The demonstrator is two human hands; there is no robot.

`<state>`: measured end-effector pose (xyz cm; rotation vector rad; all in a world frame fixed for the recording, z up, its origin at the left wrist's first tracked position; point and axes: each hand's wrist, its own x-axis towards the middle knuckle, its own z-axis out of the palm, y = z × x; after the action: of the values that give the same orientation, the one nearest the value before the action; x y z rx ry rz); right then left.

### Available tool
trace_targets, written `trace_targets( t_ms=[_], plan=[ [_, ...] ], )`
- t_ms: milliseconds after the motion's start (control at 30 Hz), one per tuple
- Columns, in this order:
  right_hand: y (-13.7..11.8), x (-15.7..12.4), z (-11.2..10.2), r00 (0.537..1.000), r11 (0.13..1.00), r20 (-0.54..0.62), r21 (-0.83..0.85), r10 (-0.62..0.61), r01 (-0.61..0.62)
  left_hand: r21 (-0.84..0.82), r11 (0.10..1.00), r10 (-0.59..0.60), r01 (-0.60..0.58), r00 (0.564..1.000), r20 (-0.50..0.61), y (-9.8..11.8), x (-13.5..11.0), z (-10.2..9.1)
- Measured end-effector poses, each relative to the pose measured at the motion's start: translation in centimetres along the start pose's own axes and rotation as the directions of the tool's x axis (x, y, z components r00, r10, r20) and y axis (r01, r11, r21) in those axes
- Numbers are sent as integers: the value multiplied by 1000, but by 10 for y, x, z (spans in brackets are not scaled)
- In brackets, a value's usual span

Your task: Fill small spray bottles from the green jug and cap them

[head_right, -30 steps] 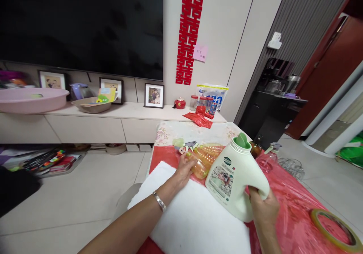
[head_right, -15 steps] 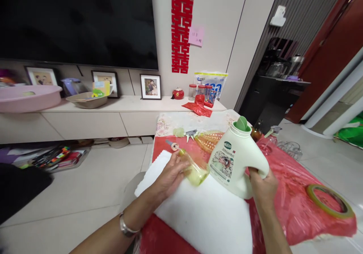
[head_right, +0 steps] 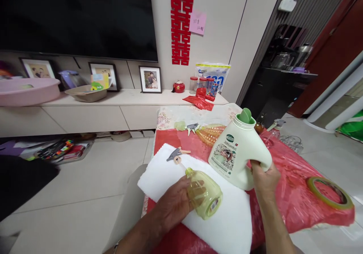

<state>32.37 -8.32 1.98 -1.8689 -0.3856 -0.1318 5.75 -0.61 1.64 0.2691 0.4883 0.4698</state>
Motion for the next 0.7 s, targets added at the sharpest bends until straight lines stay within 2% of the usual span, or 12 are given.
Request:
trace_targets(
  t_ms=[133, 267, 333, 433, 500, 567, 633, 700],
  plan=[
    [0, 0, 1, 1000, 1000, -8, 15, -4, 4, 17, 998, -68, 68, 997, 40, -16, -9, -1],
    [-1, -1, 2, 1000, 999, -16, 39, -13, 13, 135, 977, -177, 163, 980, 92, -26, -29, 15],
    [-1, -1, 2, 1000, 999, -19, 52, -16, 17, 197, 961, -232, 194, 954, 192, -28, -42, 28],
    [0, -1, 2, 1000, 998, -10, 55, -16, 17, 245, 958, -235, 148, 896, 377, -26, -53, 43],
    [1, 0, 2, 1000, 999, -4, 51, -17, 17, 277, 959, -173, 65, 906, 386, -22, -47, 46],
    [2, 1, 2, 1000, 999, -5, 47, -16, 17, 357, 930, -16, -89, 960, 279, -17, -31, 43],
    [3, 2, 2, 1000, 999, -10, 40, -14, 15, 561, 798, 179, -219, 976, 126, -9, -9, 38],
    [4, 3, 2, 1000, 999, -11, 38, -15, 16, 719, 614, 374, -325, 922, 97, 0, 13, 34]
  ],
)
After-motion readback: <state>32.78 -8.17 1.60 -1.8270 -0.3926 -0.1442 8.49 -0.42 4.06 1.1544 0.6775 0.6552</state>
